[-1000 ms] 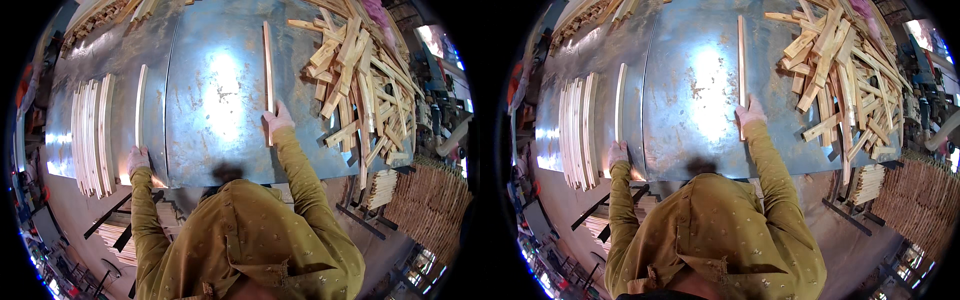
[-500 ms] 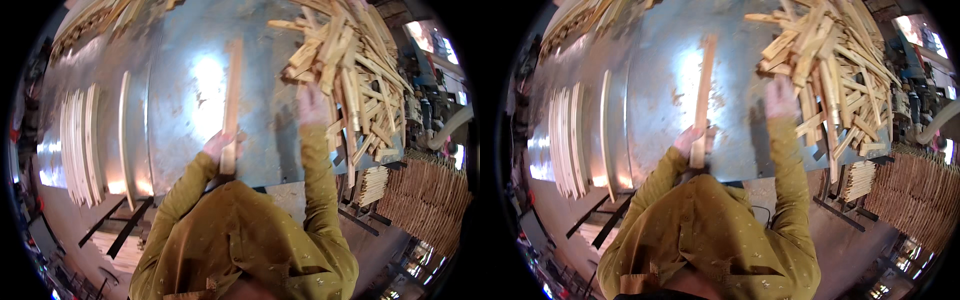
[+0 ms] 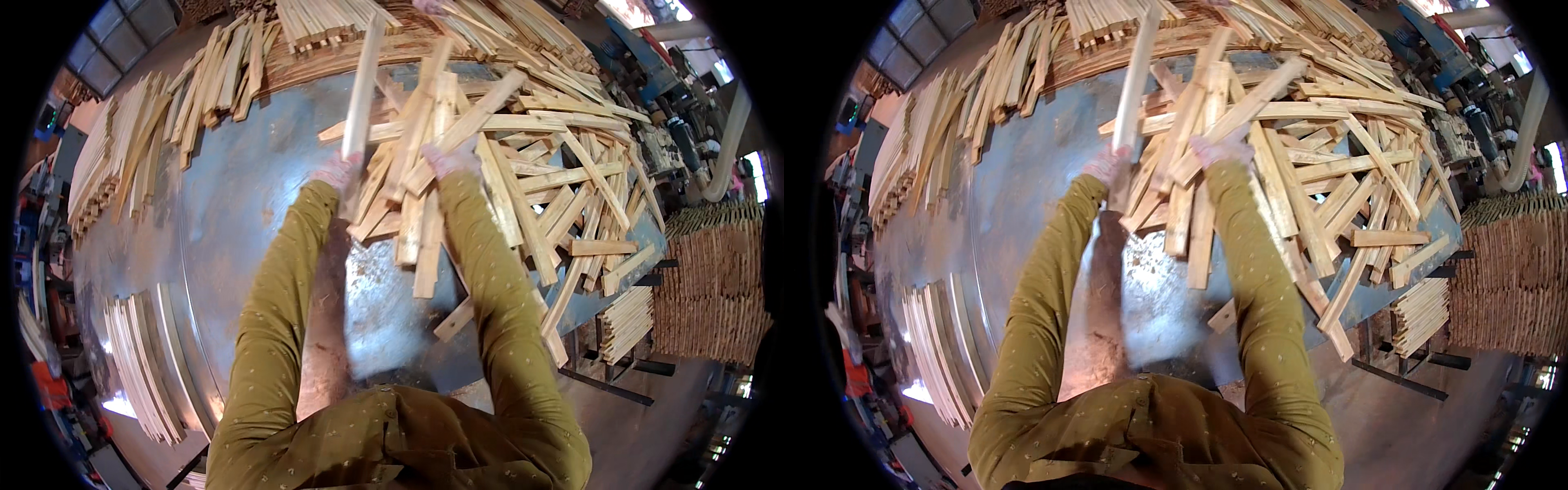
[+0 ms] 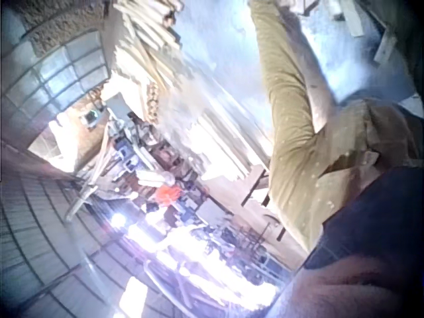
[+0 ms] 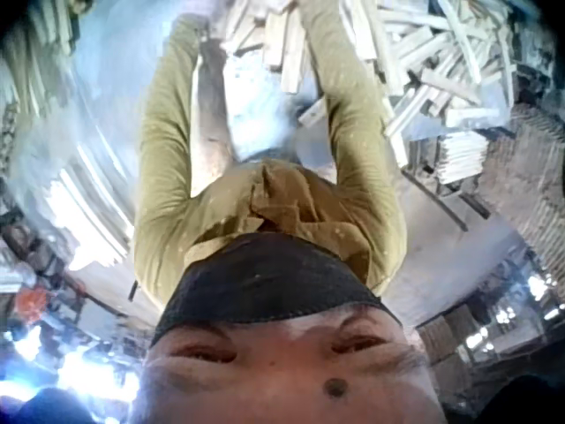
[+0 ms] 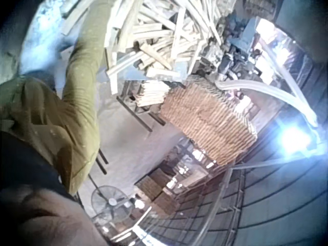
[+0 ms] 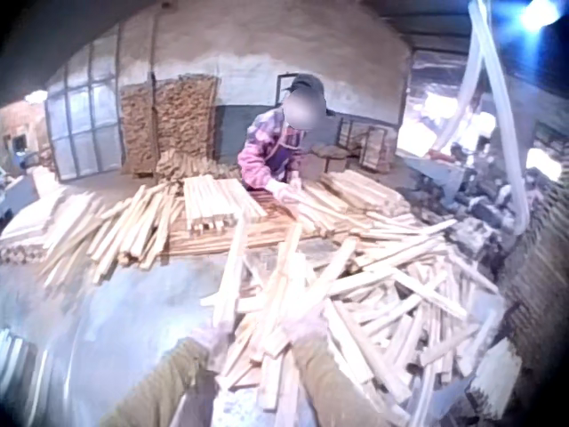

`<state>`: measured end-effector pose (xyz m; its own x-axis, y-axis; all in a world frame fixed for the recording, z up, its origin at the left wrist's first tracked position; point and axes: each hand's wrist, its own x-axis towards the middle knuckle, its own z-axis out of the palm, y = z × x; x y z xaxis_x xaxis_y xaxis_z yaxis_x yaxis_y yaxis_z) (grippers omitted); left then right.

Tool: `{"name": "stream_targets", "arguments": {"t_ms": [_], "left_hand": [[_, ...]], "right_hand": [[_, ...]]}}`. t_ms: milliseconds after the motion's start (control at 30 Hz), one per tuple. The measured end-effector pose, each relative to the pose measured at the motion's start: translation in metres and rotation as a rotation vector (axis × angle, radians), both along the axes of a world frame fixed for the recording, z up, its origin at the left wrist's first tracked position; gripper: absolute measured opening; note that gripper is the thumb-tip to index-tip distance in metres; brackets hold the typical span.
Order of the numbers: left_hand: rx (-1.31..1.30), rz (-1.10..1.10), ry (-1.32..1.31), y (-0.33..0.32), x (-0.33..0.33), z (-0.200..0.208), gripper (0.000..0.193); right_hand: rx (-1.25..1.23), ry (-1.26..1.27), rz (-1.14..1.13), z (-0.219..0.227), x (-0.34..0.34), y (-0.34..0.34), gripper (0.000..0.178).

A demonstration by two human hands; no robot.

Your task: The person sorts thin wooden planks on a metal table, picking them up individually or in small groups, inspecting them, and stacking them into neat piles. The person repeatedly moves planks from a disorganized pile to organized stacks.

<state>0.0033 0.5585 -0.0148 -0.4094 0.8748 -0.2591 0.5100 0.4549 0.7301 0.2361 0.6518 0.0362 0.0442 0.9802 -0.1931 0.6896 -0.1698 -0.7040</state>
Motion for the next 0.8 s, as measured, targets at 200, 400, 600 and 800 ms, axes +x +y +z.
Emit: {"name": "stream_targets", "arguments": {"t_ms": [200, 400, 600, 800], "left_hand": [[0.247, 0.086, -0.478, -0.054, 0.047, -0.047, 0.057], [0.198, 0.604, -0.679, -0.268, 0.068, -0.074, 0.056], [0.158, 0.919, -0.433, -0.371, 0.059, -0.022, 0.041], [0.494, 0.940, -1.081, -0.413, 0.072, 0.009, 0.049]], "right_hand": [[0.145, 0.322, 0.239, -0.055, -0.027, -0.063, 0.119], [0.041, 0.053, 0.627, -0.073, -0.046, -0.203, 0.109], [0.267, 0.122, 0.695, -0.072, -0.059, -0.261, 0.083], [0.233, 0.376, 1.163, -0.016, -0.075, -0.373, 0.056]]}}
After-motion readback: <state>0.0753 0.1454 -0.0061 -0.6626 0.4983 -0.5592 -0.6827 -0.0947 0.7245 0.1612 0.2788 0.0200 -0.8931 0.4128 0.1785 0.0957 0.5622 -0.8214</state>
